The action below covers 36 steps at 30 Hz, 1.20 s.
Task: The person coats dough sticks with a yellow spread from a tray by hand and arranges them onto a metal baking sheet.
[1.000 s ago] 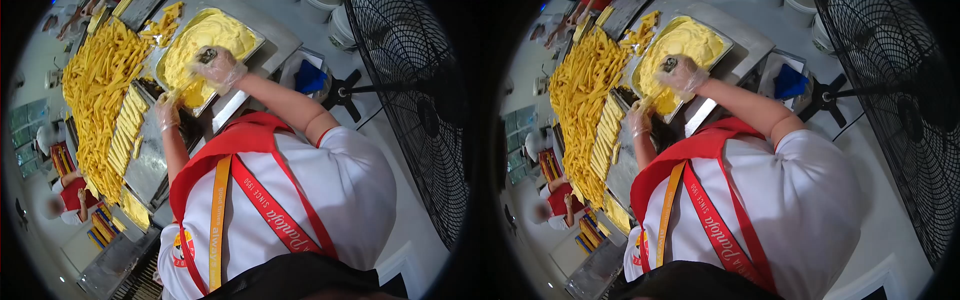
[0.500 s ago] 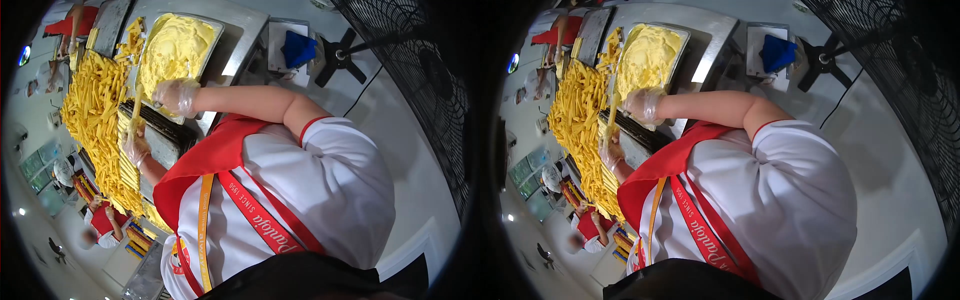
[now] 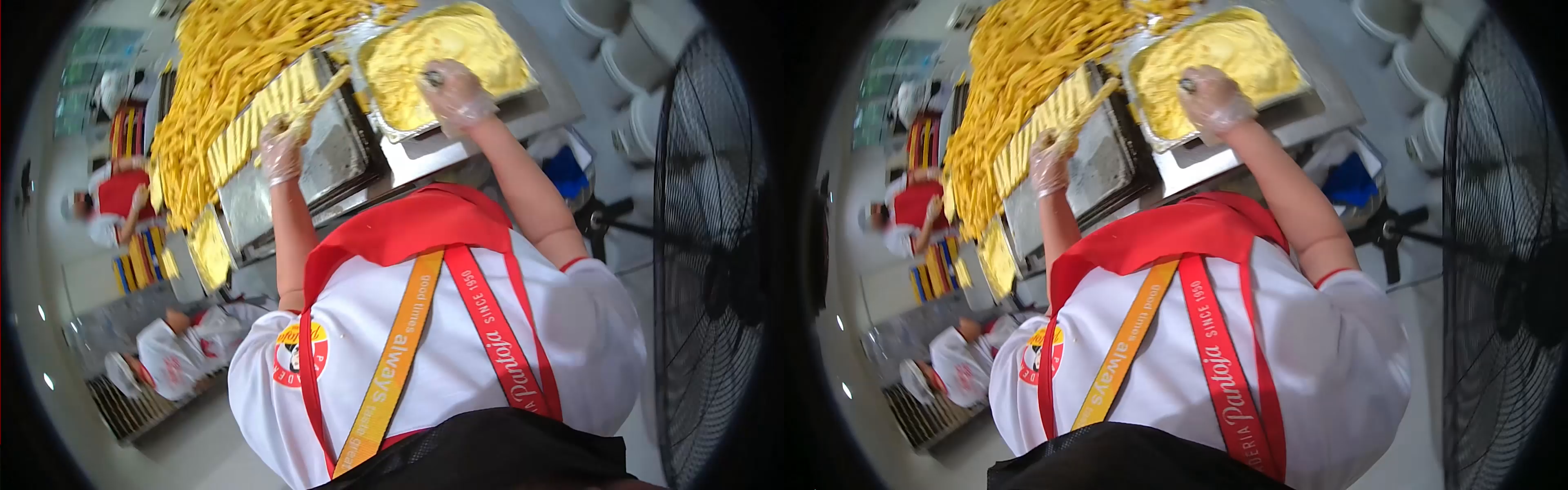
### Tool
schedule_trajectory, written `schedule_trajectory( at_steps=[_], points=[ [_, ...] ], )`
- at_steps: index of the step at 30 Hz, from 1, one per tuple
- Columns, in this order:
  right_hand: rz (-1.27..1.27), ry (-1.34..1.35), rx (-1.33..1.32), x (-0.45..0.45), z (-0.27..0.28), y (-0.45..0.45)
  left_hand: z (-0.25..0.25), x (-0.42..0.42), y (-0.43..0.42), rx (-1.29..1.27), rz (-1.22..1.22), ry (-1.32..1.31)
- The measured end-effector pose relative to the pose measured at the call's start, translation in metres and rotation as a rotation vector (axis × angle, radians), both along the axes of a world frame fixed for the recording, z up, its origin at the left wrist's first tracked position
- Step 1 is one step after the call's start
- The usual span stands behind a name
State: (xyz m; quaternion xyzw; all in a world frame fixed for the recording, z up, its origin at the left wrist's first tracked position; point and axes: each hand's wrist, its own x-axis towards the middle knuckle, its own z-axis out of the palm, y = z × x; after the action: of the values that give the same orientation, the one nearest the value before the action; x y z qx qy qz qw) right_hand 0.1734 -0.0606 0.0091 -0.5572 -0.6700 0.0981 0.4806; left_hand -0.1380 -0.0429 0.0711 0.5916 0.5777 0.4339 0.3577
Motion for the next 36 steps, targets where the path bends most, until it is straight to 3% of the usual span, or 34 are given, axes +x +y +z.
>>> schedule_trajectory(
  at_steps=[2,5,7,11,14,20,23,24,30,33,36],
  points=[
    [0.132,0.118,-0.071,-0.002,0.008,0.000,-0.005,-0.001,-0.014,0.008,0.036,-0.057],
    [0.154,0.005,-0.181,-0.002,0.000,0.004,-0.026,-0.027,-0.027,0.054,0.067,-0.170],
    [0.154,-0.070,-0.101,0.000,-0.020,0.012,-0.042,-0.049,-0.038,0.126,0.180,-0.245],
    [0.148,-0.096,-0.129,-0.004,-0.011,0.015,-0.056,-0.117,-0.072,0.187,0.525,0.079],
    [0.153,-0.122,-0.119,-0.006,-0.018,0.027,-0.032,-0.162,-0.114,0.187,0.901,0.426],
    [0.153,-0.147,-0.185,-0.003,-0.025,0.032,-0.058,-0.237,-0.145,0.166,1.142,0.634],
    [0.150,-0.176,-0.202,-0.006,-0.022,0.032,-0.082,-0.267,-0.149,0.121,1.126,0.746],
    [0.151,-0.200,-0.207,-0.006,-0.020,0.032,-0.086,-0.267,-0.147,0.089,1.139,0.664],
    [0.183,-0.187,-0.147,-0.008,-0.026,0.032,-0.088,-0.276,-0.142,0.064,1.048,0.892],
    [0.163,-0.207,0.023,-0.017,-0.019,0.024,-0.082,-0.274,-0.142,-0.010,1.022,0.862],
    [0.169,-0.260,-0.113,-0.019,-0.005,0.019,-0.087,-0.278,-0.141,-0.040,1.045,0.753]
  ],
)
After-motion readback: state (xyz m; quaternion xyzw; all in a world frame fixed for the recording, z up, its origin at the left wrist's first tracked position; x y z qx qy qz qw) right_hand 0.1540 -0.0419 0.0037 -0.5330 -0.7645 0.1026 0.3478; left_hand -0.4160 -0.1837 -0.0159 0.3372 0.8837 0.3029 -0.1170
